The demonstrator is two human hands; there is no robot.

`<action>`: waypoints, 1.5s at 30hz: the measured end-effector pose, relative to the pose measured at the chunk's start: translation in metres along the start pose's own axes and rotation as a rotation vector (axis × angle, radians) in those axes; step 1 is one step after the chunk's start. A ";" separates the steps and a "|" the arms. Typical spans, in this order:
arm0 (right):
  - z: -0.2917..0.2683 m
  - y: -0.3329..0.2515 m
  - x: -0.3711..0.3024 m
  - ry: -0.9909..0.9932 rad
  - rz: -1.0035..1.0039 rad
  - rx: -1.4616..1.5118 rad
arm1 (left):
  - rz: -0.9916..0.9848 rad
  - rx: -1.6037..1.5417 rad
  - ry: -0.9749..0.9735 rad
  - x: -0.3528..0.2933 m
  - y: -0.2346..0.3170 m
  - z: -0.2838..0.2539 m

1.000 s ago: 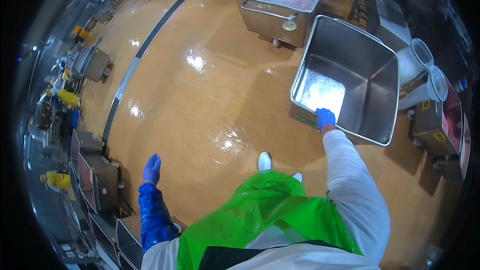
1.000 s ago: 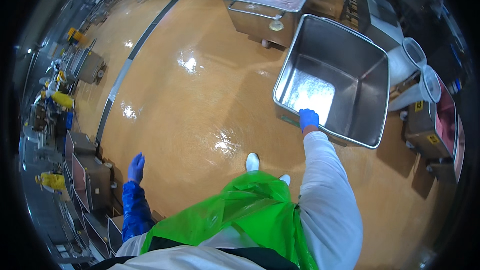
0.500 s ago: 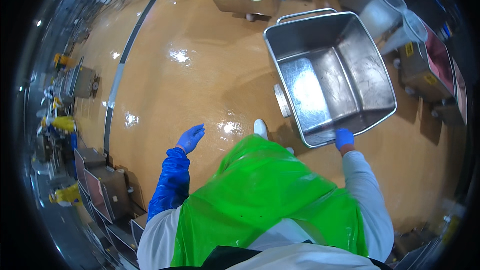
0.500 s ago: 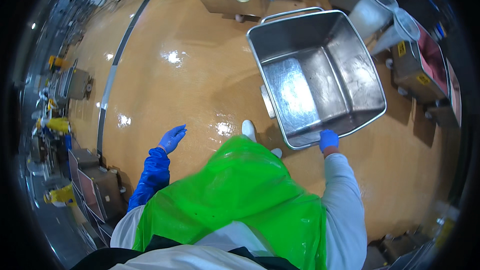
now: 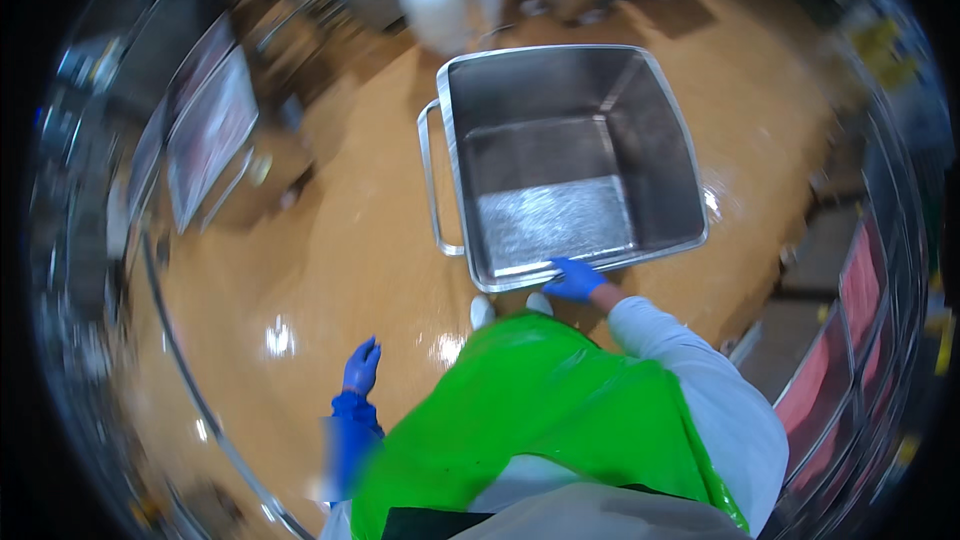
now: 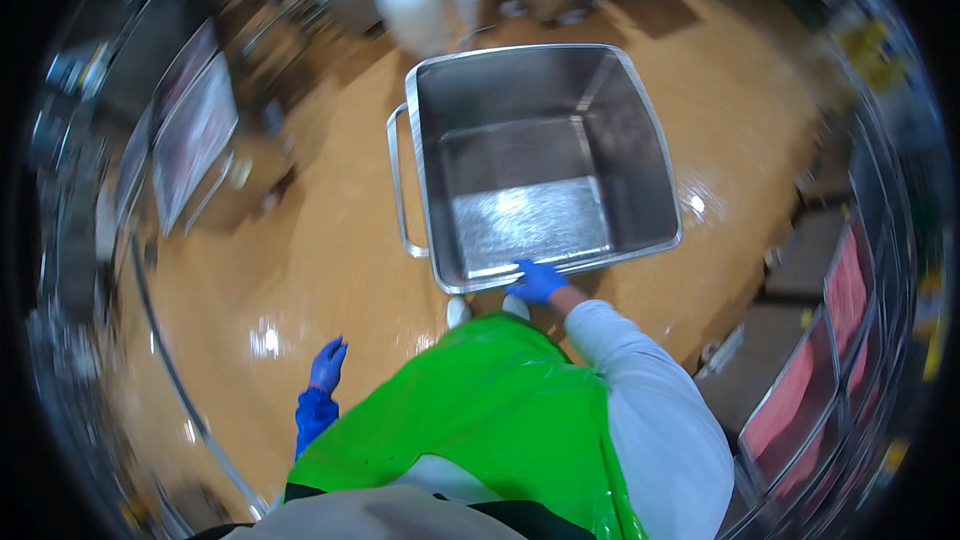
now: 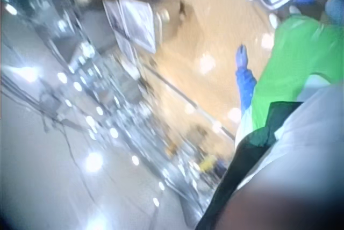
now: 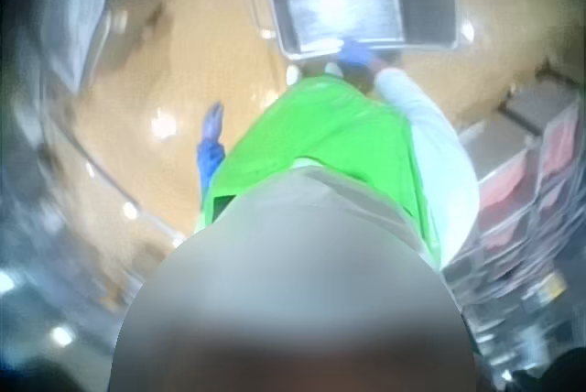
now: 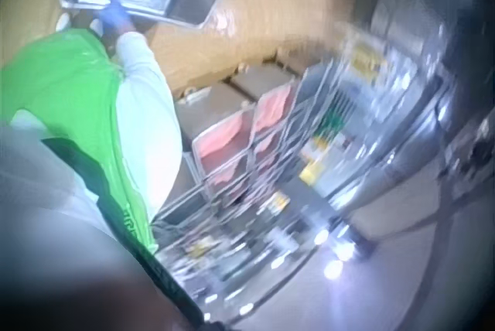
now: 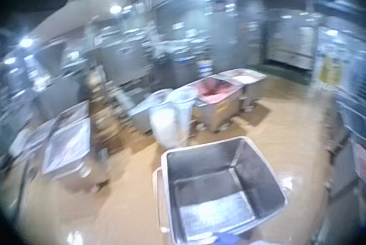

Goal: The person inspects hanging sausages on metal racks in a food processing facility. They then walk through the area and pick up a large metal bin containing ground meat, moving it to a different location among other bins.

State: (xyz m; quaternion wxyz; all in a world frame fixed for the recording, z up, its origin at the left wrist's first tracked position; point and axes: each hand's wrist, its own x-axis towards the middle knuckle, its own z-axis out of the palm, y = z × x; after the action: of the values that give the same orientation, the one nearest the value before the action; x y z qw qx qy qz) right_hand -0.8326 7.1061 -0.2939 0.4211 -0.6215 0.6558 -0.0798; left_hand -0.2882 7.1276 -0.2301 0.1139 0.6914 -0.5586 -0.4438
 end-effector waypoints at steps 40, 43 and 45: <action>-0.361 0.402 0.021 0.155 0.934 -0.135 | 1.061 1.264 -0.403 0.478 0.725 0.554; -0.408 0.439 0.058 0.307 1.009 -0.073 | 1.101 1.246 -0.477 0.521 0.791 0.593; -0.456 0.463 0.084 0.368 1.055 0.049 | 1.129 1.277 -0.504 0.555 0.844 0.629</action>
State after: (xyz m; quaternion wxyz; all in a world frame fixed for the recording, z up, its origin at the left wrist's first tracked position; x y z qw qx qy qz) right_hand -1.4649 6.9401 -0.3342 0.2968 -0.1748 0.9386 0.0193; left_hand -1.3304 6.5603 -0.3136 -0.2179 0.1263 -0.9656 -0.0641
